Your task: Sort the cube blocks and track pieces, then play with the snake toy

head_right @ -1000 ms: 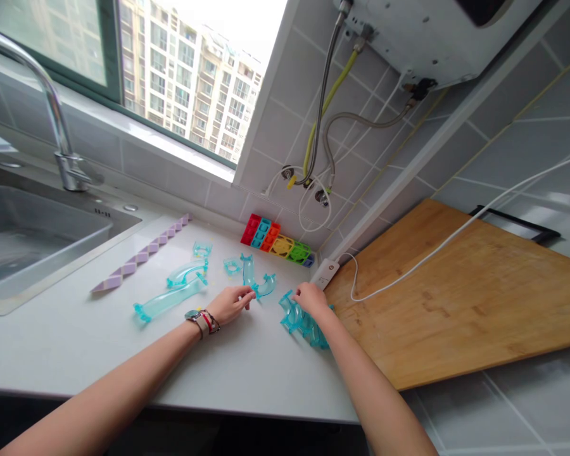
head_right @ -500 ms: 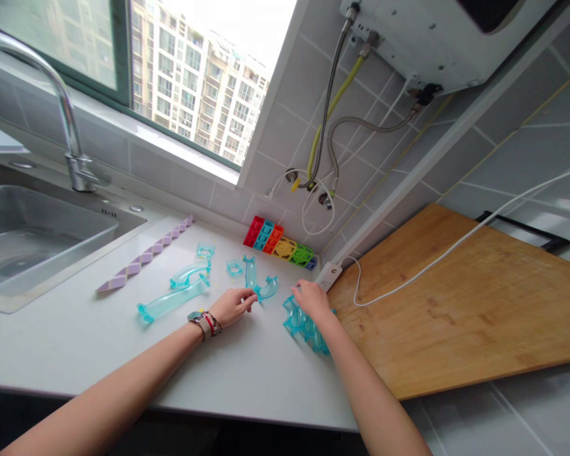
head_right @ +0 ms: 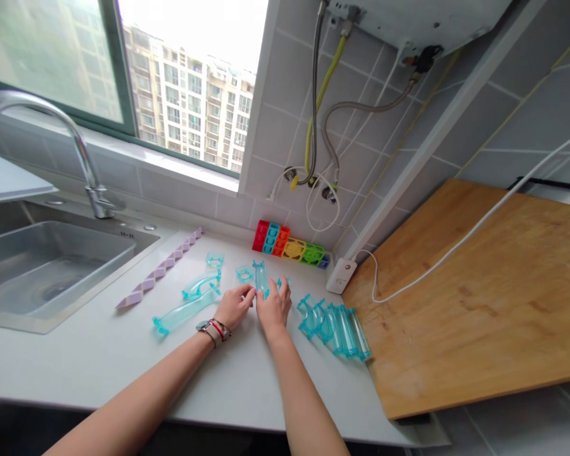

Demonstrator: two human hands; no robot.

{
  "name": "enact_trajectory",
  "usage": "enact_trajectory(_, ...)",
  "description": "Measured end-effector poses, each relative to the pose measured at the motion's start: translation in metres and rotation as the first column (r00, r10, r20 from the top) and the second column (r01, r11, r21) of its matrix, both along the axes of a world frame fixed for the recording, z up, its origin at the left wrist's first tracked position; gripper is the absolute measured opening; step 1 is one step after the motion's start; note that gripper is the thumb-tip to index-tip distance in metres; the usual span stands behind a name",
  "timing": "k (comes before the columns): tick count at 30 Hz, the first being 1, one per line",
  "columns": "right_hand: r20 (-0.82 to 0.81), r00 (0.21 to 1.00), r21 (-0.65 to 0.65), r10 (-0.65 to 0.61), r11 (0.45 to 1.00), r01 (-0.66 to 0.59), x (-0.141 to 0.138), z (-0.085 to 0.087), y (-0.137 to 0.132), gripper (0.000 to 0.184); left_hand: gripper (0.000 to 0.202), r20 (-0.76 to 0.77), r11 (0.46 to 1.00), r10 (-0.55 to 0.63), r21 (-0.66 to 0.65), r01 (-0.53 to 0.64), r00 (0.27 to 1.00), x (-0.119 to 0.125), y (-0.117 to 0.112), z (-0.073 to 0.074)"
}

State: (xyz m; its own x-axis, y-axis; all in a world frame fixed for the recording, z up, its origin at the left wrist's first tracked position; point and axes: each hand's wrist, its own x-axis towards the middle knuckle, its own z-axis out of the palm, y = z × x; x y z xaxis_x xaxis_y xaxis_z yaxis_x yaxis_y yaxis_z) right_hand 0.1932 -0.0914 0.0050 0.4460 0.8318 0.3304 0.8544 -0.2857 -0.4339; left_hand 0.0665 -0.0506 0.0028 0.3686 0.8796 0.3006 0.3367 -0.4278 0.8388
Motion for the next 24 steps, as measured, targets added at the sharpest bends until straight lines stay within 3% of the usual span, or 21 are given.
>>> enact_trajectory(6, -0.027, 1.0, -0.08, 0.003, 0.997, -0.006, 0.019, -0.01, -0.006, 0.049, 0.03, -0.044, 0.999, -0.042, 0.005, 0.042, 0.998, 0.003, -0.002, -0.004)
enact_trajectory(10, -0.084, 0.993, -0.119, -0.077, 0.991, 0.067, 0.022, -0.009, -0.007, 0.039, 0.03, -0.066, 0.997, -0.07, 0.029, 0.072, 0.995, 0.002, -0.005, -0.003)
enact_trajectory(16, -0.097, 0.988, -0.036, -0.116, 0.993, 0.113, 0.023, -0.012, -0.006, 0.022, 0.03, -0.105, 0.992, -0.04, 0.119, 0.053, 0.994, -0.001, -0.008, -0.002)
enact_trajectory(24, -0.182, 0.983, 0.067, -0.031, 0.997, 0.044, 0.027, -0.017, -0.002, 0.013, 0.024, -0.179, 0.943, 0.009, 0.33, 0.052, 0.984, -0.001, -0.011, -0.006)
